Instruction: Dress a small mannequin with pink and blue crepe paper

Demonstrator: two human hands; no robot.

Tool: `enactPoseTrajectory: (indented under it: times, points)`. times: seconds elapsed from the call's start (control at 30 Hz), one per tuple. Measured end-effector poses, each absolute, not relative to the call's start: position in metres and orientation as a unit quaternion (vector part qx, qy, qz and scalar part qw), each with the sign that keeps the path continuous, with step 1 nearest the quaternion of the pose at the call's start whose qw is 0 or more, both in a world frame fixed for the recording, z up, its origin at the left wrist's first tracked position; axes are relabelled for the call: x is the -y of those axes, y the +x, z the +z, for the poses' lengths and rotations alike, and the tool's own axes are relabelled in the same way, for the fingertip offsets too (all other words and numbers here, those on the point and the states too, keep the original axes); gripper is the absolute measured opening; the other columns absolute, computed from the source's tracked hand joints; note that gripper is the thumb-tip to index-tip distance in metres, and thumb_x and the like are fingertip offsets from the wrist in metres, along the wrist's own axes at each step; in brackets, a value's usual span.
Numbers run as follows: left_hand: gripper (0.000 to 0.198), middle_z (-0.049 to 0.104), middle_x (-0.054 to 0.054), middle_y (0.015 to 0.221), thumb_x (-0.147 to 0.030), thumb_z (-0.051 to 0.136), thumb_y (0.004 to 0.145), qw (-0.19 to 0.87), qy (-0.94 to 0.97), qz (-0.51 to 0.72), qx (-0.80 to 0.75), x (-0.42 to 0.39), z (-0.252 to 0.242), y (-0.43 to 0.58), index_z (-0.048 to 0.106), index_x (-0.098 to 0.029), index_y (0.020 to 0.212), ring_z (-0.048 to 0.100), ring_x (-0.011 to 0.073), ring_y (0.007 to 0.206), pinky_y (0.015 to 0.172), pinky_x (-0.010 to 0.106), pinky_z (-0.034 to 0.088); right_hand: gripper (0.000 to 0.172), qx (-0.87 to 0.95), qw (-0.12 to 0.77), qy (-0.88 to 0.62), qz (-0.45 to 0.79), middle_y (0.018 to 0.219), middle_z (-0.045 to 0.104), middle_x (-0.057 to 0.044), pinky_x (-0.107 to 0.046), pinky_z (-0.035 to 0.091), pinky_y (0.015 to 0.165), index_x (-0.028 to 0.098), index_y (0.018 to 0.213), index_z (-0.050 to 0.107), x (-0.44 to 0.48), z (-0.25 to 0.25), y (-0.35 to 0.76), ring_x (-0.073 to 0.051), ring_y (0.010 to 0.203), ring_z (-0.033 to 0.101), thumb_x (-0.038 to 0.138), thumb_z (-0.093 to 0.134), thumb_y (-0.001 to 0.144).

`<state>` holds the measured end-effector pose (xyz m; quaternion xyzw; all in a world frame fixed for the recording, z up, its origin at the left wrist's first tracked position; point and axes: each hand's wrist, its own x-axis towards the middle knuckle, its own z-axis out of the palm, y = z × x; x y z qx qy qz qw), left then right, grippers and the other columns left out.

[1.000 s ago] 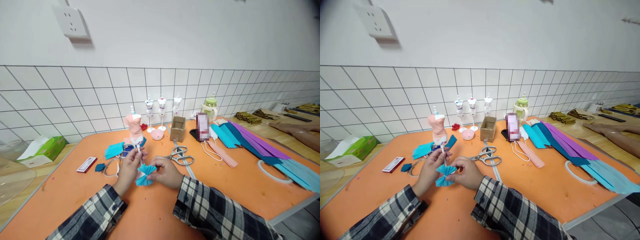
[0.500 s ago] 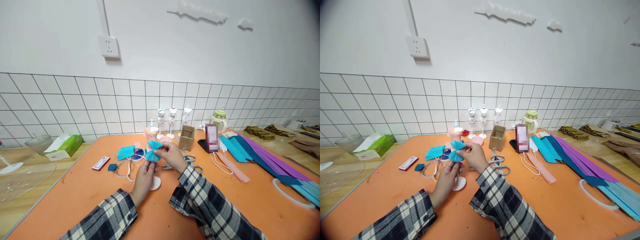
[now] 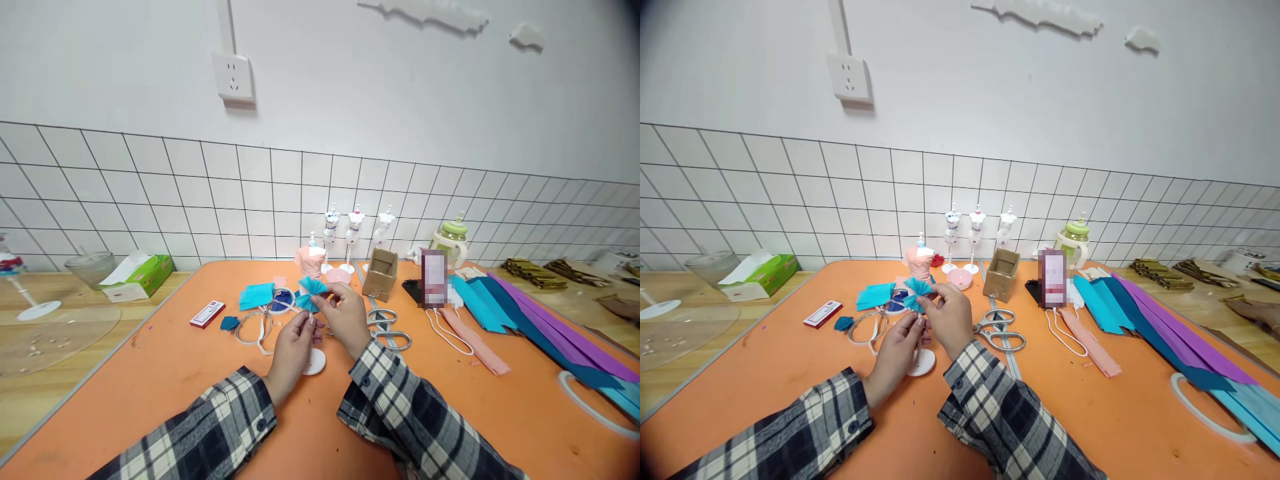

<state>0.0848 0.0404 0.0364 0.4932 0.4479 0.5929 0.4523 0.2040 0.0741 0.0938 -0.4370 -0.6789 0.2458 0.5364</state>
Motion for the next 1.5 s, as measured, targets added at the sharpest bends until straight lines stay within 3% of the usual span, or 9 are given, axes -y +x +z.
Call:
enactPoseTrajectory:
  times: [0.2, 0.4, 0.57, 0.77, 1.2, 1.5]
  points:
    - [0.034, 0.07, 0.006, 0.083, -0.049, 0.064, 0.077, 0.45, 0.47, 0.593, -0.474, -0.041, 0.036, 0.083, 0.065, -0.016, 0.085, 0.063, 0.017, 0.066, 0.065, 0.03, 0.053, 0.011, 0.725, 0.486, -0.429, 0.231, 0.078, 0.067, -0.001, -0.027, 0.041, 0.063, 0.021, 0.08, 0.075, -0.075, 0.1, 0.21, -0.014, 0.065, 0.053, 0.029, 0.069, 0.08]
    - [0.031, 0.069, 0.006, 0.083, -0.047, 0.063, 0.081, 0.448, 0.496, 0.584, -0.46, -0.041, 0.032, 0.085, 0.065, -0.016, 0.085, 0.064, 0.0179, 0.069, 0.069, 0.031, 0.054, 0.014, 0.689, 0.532, -0.444, 0.213, 0.076, 0.066, -0.002, -0.028, 0.042, 0.061, 0.02, 0.082, 0.075, -0.072, 0.105, 0.212, -0.014, 0.063, 0.054, 0.031, 0.068, 0.082]
    - [0.036, 0.069, 0.003, 0.081, -0.047, 0.065, 0.08, 0.46, 0.49, 0.581, -0.459, -0.039, 0.035, 0.086, 0.065, -0.016, 0.099, 0.063, 0.017, 0.068, 0.07, 0.031, 0.054, 0.014, 0.686, 0.538, -0.437, 0.221, 0.077, 0.067, -0.001, -0.027, 0.041, 0.06, 0.02, 0.082, 0.075, -0.071, 0.111, 0.215, -0.013, 0.061, 0.051, 0.032, 0.068, 0.082]
    - [0.032, 0.065, 0.001, 0.075, -0.048, 0.071, 0.075, 0.473, 0.47, 0.593, -0.451, -0.038, 0.038, 0.087, 0.062, -0.017, 0.079, 0.064, 0.0171, 0.067, 0.067, 0.03, 0.055, 0.013, 0.694, 0.521, -0.446, 0.219, 0.076, 0.068, -0.002, -0.027, 0.041, 0.061, 0.019, 0.082, 0.075, -0.074, 0.109, 0.215, -0.013, 0.062, 0.054, 0.031, 0.07, 0.08]
    - [0.039, 0.065, 0.001, 0.072, -0.054, 0.073, 0.071, 0.505, 0.46, 0.584, -0.438, -0.037, 0.039, 0.087, 0.062, -0.017, 0.075, 0.062, 0.0166, 0.066, 0.066, 0.03, 0.055, 0.014, 0.701, 0.495, -0.461, 0.227, 0.078, 0.07, -0.002, -0.027, 0.042, 0.062, 0.02, 0.08, 0.074, -0.079, 0.106, 0.218, -0.014, 0.062, 0.054, 0.033, 0.069, 0.08]
    - [0.037, 0.062, 0.0, 0.071, -0.053, 0.072, 0.073, 0.504, 0.471, 0.585, -0.427, -0.039, 0.037, 0.086, 0.063, -0.017, 0.076, 0.06, 0.0161, 0.066, 0.064, 0.029, 0.054, 0.013, 0.689, 0.491, -0.453, 0.279, 0.079, 0.072, -0.003, -0.029, 0.047, 0.063, 0.019, 0.083, 0.075, -0.079, 0.108, 0.218, -0.016, 0.067, 0.062, 0.03, 0.07, 0.079]
